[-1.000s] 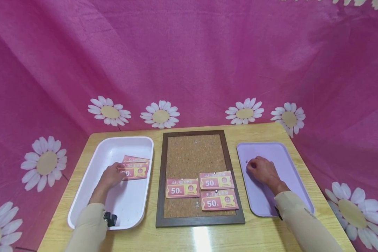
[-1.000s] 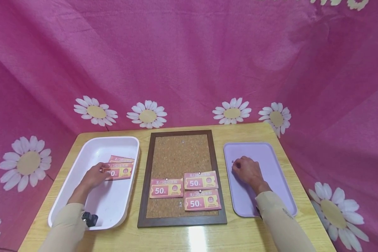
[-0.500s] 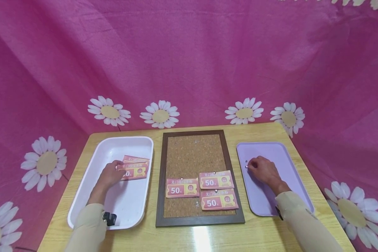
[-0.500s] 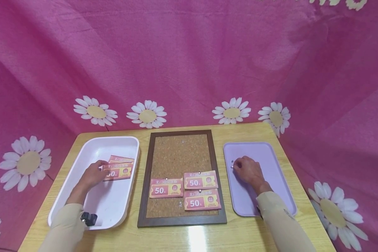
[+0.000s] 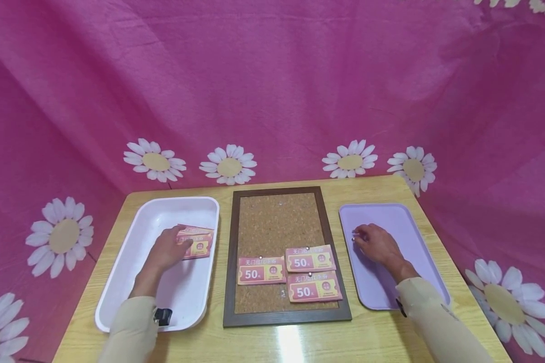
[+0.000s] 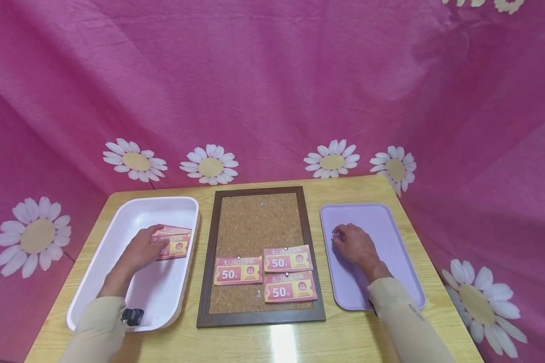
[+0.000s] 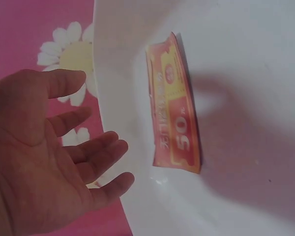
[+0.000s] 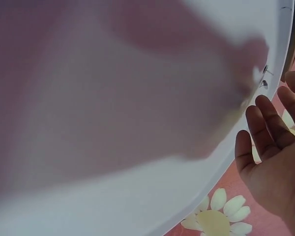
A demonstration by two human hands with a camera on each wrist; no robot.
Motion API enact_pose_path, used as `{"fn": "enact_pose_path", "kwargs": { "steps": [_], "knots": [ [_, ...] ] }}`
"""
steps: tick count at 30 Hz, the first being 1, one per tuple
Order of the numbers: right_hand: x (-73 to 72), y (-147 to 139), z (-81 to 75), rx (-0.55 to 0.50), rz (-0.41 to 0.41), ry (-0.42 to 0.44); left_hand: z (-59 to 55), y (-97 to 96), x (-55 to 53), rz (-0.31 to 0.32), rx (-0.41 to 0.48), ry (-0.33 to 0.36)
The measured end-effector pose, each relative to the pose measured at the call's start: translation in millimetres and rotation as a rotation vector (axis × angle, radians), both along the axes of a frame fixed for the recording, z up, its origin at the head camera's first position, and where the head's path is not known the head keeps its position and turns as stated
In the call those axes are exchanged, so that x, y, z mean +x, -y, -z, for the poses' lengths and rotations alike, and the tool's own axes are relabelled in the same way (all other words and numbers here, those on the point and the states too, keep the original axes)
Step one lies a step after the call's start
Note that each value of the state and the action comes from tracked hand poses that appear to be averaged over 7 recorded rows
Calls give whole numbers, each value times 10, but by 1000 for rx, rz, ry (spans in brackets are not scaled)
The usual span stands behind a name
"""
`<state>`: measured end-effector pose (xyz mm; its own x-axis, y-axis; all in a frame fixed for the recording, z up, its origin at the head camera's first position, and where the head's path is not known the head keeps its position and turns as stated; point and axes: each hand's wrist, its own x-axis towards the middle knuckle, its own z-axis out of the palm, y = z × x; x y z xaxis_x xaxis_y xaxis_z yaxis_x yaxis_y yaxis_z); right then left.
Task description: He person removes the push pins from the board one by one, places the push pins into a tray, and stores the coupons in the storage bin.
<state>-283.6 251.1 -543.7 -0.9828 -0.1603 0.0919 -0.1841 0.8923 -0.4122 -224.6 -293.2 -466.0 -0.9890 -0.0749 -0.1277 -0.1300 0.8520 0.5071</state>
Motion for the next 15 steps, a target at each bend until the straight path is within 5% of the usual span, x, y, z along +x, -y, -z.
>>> {"fn": "enact_pose_path", "kwargs": {
  "steps": [8, 15],
  "knots": [
    [66, 74, -22, 1, -51, -90, -121, -222, 70, 15, -59, -16],
    [143, 211, -117, 19, -72, -78, -185, -455, 152, 66, -104, -74]
  ]
}}
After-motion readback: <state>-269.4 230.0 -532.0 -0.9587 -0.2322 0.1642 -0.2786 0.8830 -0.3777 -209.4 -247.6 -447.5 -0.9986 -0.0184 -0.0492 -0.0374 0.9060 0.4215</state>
